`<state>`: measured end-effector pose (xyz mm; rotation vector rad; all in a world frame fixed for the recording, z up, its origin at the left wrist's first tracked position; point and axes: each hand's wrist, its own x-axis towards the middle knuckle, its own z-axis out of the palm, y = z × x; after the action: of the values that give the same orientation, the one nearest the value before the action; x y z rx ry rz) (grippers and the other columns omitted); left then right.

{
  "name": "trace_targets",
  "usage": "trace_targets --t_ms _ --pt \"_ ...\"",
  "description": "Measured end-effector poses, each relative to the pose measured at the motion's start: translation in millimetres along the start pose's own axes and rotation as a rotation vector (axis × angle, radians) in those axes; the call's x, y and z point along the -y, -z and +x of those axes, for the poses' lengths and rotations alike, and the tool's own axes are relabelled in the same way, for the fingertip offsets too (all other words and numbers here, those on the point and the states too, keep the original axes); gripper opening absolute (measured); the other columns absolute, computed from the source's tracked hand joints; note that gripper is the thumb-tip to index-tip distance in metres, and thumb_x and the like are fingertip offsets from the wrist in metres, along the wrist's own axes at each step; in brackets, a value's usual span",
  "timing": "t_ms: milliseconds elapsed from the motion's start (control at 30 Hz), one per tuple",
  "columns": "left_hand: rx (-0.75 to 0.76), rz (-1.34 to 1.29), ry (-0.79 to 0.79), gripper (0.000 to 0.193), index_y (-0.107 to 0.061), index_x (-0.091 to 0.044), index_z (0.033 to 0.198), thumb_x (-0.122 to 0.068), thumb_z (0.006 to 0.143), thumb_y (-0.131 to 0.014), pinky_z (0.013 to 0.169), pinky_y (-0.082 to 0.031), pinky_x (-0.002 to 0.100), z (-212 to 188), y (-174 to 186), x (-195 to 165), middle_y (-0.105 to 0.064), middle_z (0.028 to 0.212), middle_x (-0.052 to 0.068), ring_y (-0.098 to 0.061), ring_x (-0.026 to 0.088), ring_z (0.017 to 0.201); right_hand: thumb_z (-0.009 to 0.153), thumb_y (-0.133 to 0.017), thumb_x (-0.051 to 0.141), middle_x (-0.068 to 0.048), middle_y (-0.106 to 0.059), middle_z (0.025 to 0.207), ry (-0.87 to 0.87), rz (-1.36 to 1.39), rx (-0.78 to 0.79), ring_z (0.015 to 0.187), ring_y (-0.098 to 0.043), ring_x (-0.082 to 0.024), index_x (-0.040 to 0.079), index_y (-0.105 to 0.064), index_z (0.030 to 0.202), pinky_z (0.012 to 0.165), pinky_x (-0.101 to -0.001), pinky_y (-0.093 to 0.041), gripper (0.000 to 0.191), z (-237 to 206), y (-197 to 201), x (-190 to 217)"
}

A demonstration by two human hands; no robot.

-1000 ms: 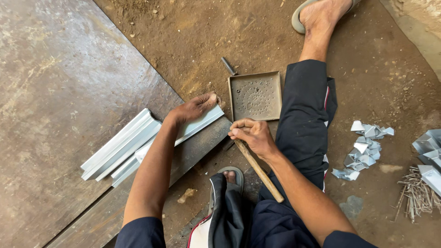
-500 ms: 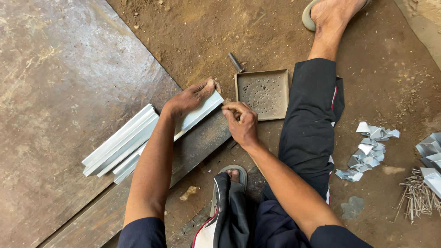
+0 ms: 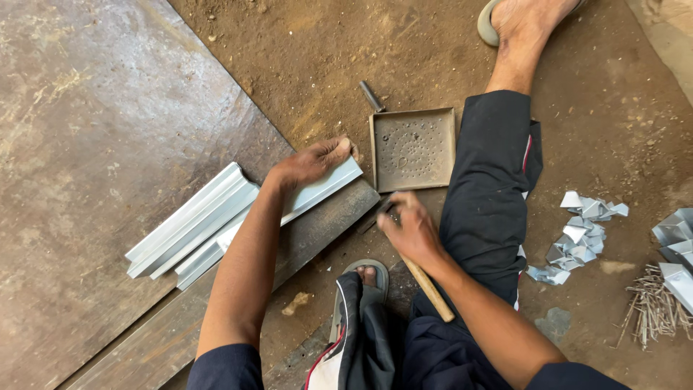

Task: The person sits on the floor and repeatedly places metal profiles on a metal block, then strikes them with a hammer to shear off small pieces. The cut pieces are collected in a perforated metal tray. The person handles the profiles one at a time and discards the cut-off pieces to the side.

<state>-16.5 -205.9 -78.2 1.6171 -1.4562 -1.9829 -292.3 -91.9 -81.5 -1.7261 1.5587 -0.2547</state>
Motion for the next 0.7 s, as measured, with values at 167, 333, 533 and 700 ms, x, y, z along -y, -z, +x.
trace_targets --t_ms 167,333,533,700 --pt "-0.015 -0.017 0.017 0.072 -0.058 -0.027 0.143 -0.072 0.088 -0.043 0.116 -0.036 0.049 0.0 -0.7 0.9 -0.054 0.151 0.011 -0.044 0.03 0.144 0.081 -0.08 0.026 -0.038 -0.061 0.117 0.351 -0.288 0.079 0.106 -0.064 -0.047 -0.002 -0.063 0.082 0.092 -0.0514 -0.053 0.033 -58.4 2.2 -23.6" --pt "-0.02 -0.09 -0.052 0.067 -0.067 -0.02 0.131 -0.069 0.093 -0.042 0.115 -0.04 0.046 2.0 -3.1 8.4 -0.066 0.143 0.009 -0.053 0.028 0.139 0.094 -0.062 0.017 -0.02 -0.057 0.069 -0.234 0.46 0.5 0.061 -0.053 -0.034 -0.004 -0.064 0.094 0.057 -0.0451 -0.044 0.02 -87.6 77.5 15.5" --pt "-0.023 -0.014 -0.153 0.071 -0.057 -0.016 0.141 -0.069 0.097 -0.041 0.114 -0.035 0.044 9.5 -1.4 10.3 -0.057 0.147 0.011 -0.045 0.029 0.142 0.104 -0.052 0.014 -0.016 -0.054 0.065 0.179 0.112 -0.019 0.055 -0.056 -0.031 -0.004 -0.057 0.08 0.054 -0.0416 -0.044 0.03 -63.2 73.9 69.0" --pt "-0.041 -0.053 -0.085 0.072 -0.059 -0.018 0.142 -0.068 0.094 -0.041 0.114 -0.041 0.04 8.4 -1.6 7.2 -0.062 0.144 0.009 -0.052 0.026 0.138 0.103 -0.047 0.01 -0.018 -0.056 0.068 0.225 0.128 -0.067 0.057 -0.058 -0.033 -0.006 -0.06 0.09 0.054 -0.0429 -0.045 0.024 -45.9 71.9 87.7"
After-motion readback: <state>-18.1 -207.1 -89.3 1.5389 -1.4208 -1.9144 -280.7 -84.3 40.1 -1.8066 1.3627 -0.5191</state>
